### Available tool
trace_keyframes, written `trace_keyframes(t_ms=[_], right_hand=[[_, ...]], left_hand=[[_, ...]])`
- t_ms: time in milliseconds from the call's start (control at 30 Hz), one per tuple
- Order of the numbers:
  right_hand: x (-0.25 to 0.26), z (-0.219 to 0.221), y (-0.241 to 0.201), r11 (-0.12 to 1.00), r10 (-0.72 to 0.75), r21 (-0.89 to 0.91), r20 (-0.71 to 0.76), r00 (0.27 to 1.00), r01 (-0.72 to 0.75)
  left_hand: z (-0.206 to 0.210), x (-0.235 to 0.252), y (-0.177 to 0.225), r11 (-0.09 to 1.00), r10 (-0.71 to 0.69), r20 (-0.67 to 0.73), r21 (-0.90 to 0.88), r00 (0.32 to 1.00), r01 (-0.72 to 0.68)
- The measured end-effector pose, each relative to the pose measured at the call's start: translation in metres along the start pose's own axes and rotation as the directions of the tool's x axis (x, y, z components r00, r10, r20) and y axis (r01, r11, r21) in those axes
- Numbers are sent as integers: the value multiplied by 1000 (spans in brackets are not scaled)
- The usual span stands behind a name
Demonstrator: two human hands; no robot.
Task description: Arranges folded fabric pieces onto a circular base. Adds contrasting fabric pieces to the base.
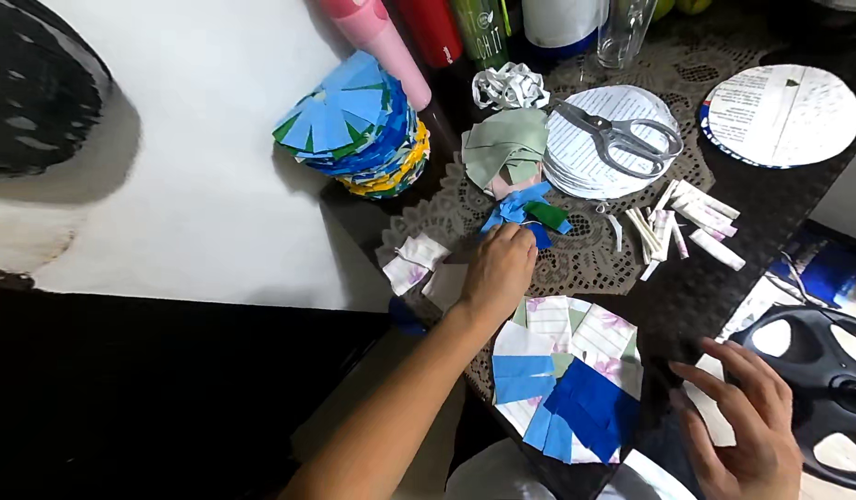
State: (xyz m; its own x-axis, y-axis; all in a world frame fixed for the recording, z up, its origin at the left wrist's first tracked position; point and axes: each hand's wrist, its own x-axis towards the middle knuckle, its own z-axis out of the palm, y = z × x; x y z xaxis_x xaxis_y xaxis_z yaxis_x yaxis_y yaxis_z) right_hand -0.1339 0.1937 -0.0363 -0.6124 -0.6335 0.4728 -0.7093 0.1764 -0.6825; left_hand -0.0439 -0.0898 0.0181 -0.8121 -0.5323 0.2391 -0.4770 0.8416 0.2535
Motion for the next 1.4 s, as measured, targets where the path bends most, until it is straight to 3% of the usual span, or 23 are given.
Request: trace_keyframes(t_ms=[100,167,200,267,333,400,467,533,733,900,967,1033,1100,1167,1267,1400], right_hand=[[9,6,-6,997,-56,-53,16,998,57],[15,9,-10,993,-94,-72,21,995,96],[18,10,-12,993,-103,-63,22,994,104],[24,13,-18,995,-98,0,23,995,98],[30,15,-28,990,-40,136,45,998,34],[36,14,-42,927,92,348,147,985,-139],[40,9,-53,738,213,565,324,922,-369],[38,3,-58,541,234,685,435,869,-488],[21,-8,-61,214,330,716,588,739,-665],[10,-12,-61,58,356,698,654,668,-714],[7,-13,-61,45,370,700,652,662,-713],[4,-13,-61,102,398,705,618,679,-702],[-1,-13,-59,238,429,704,542,723,-669],[-8,-12,-58,431,440,663,438,784,-612],[-17,-9,-56,719,388,495,298,872,-488],[-22,-2,-52,925,302,188,165,939,-331]], left_hand=[[3,1,-5,996,36,-35,-80,999,-39],[-11,1,-4,943,-95,58,-315,994,109],[-19,0,-3,846,-171,140,-486,975,218],[-33,-7,3,491,-218,347,-769,912,410],[-43,-18,11,185,-118,507,-833,854,521],[-45,-33,18,36,20,573,-820,819,572],[-43,-47,26,-23,111,580,-811,807,585],[-39,-59,34,-26,163,563,-819,810,574],[-27,-81,46,-29,259,527,-834,810,551],[-22,-94,50,-60,291,569,-792,769,608],[-23,-98,53,-93,290,598,-760,747,644],[-23,-101,54,-113,309,608,-740,731,663],[-23,-106,59,-73,252,616,-757,747,649],[-24,-110,66,87,131,589,-808,797,583],[-19,-115,71,417,18,461,-810,887,413],[-11,-116,77,702,-33,329,-665,944,256]])
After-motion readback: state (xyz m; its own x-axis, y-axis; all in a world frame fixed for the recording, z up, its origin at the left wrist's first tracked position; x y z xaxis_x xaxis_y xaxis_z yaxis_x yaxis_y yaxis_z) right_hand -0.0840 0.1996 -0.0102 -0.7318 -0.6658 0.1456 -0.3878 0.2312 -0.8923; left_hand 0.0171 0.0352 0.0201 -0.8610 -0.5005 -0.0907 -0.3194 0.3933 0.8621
